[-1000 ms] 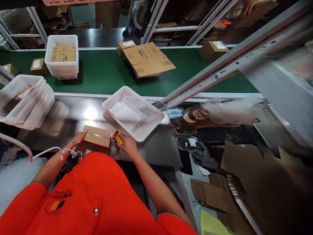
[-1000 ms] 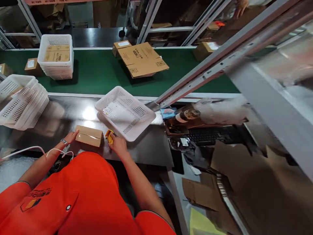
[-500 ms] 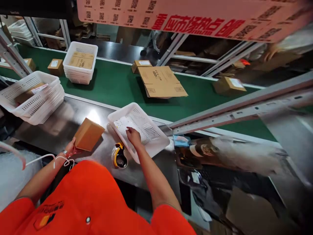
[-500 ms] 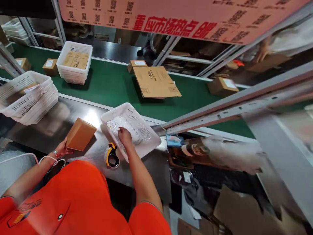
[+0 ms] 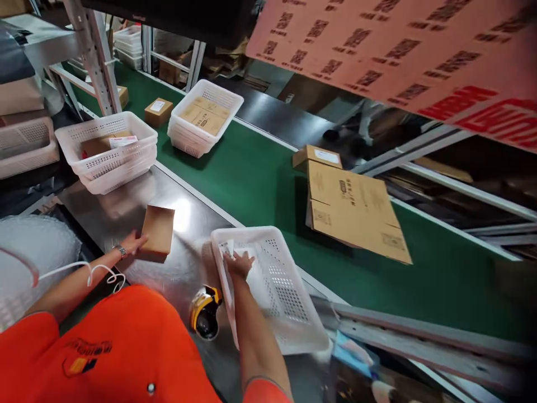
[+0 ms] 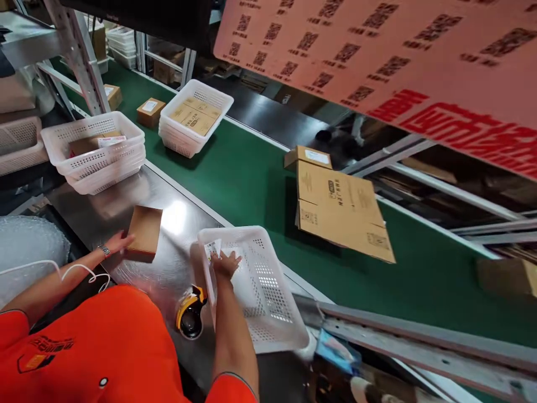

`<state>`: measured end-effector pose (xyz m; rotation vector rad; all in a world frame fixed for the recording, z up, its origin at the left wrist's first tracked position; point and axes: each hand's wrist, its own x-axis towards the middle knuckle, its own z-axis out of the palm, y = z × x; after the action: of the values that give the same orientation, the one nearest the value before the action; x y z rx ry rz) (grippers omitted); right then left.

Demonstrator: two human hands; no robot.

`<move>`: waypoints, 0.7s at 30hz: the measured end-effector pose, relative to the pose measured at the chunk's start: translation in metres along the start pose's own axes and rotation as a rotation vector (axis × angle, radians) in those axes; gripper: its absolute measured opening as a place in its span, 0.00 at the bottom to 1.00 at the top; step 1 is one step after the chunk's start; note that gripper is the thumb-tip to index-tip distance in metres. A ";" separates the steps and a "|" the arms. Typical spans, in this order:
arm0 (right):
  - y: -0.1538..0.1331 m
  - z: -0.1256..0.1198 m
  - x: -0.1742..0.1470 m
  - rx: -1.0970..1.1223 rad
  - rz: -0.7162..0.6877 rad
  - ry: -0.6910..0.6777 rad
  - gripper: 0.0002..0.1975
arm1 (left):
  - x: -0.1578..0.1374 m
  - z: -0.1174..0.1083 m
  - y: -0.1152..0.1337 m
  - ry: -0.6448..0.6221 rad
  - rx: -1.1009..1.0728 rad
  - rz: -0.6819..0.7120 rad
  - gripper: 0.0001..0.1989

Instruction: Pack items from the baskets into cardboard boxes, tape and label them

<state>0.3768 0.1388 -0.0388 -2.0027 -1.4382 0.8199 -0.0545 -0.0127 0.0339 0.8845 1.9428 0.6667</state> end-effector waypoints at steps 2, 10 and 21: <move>-0.001 -0.009 -0.006 0.092 -0.028 -0.001 0.22 | 0.005 0.007 0.004 -0.017 0.007 0.069 0.25; -0.030 -0.045 -0.095 0.537 -0.157 -0.117 0.35 | 0.010 0.009 0.008 -0.298 0.132 0.233 0.33; -0.113 -0.014 -0.196 -0.193 -0.549 -0.855 0.11 | -0.043 0.028 0.056 -0.454 0.249 0.893 0.35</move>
<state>0.2681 -0.0170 0.0849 -1.2546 -2.4587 1.3850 0.0038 -0.0102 0.0823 1.9112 1.1790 0.6331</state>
